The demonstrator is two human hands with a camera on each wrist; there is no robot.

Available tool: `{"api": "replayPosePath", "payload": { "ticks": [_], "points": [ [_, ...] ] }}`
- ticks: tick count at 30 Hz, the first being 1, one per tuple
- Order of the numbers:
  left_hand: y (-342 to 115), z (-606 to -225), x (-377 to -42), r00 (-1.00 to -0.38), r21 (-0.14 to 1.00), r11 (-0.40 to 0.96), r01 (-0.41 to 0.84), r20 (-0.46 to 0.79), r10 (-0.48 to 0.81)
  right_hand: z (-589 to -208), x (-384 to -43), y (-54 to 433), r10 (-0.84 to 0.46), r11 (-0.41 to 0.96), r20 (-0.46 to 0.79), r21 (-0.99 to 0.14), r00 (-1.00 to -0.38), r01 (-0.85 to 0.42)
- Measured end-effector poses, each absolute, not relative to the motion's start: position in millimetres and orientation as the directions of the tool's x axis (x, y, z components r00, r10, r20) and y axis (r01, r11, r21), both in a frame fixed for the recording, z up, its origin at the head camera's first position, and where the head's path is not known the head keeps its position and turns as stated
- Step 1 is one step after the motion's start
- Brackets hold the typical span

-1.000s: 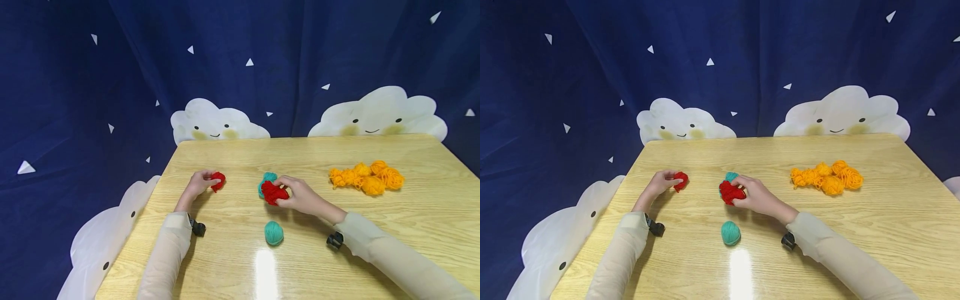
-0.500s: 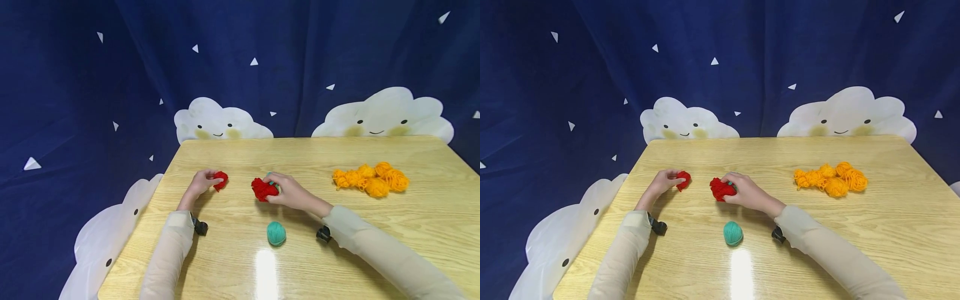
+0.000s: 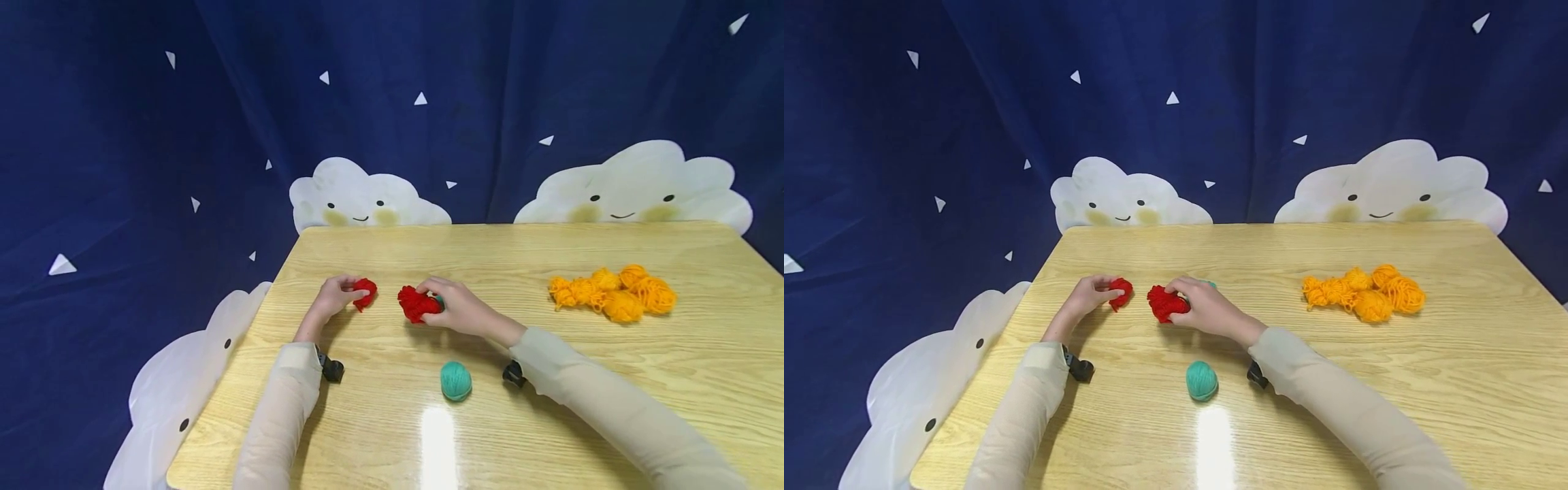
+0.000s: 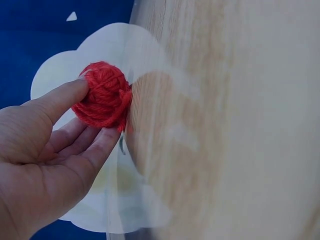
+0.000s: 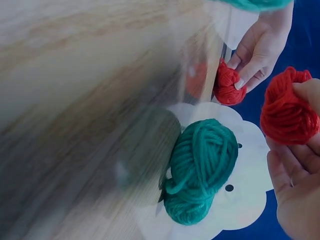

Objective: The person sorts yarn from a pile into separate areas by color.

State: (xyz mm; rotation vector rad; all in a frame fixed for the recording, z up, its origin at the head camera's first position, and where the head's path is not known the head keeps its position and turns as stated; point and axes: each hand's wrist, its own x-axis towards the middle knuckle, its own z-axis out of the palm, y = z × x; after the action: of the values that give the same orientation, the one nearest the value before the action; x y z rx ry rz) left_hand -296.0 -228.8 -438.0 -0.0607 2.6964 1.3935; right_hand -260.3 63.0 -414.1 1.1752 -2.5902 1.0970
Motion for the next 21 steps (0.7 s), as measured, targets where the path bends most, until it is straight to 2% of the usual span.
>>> {"api": "replayPosePath", "payload": {
  "ticks": [13, 21],
  "points": [
    [-229.7, -438.5, -298.3, -0.994, 0.811, 0.579, -0.086, -0.110, 0.006, -412.2, -270.1, 35.5, -0.653, 0.450, 0.345, -0.539, -0.674, -0.712],
    [-228.9, -438.4, -298.0, -0.996, 0.824, 0.562, -0.070, -0.090, 0.008, -417.1, -277.1, 19.4, -0.686, 0.455, 0.366, -0.459, -0.629, -0.763]
  ]
}}
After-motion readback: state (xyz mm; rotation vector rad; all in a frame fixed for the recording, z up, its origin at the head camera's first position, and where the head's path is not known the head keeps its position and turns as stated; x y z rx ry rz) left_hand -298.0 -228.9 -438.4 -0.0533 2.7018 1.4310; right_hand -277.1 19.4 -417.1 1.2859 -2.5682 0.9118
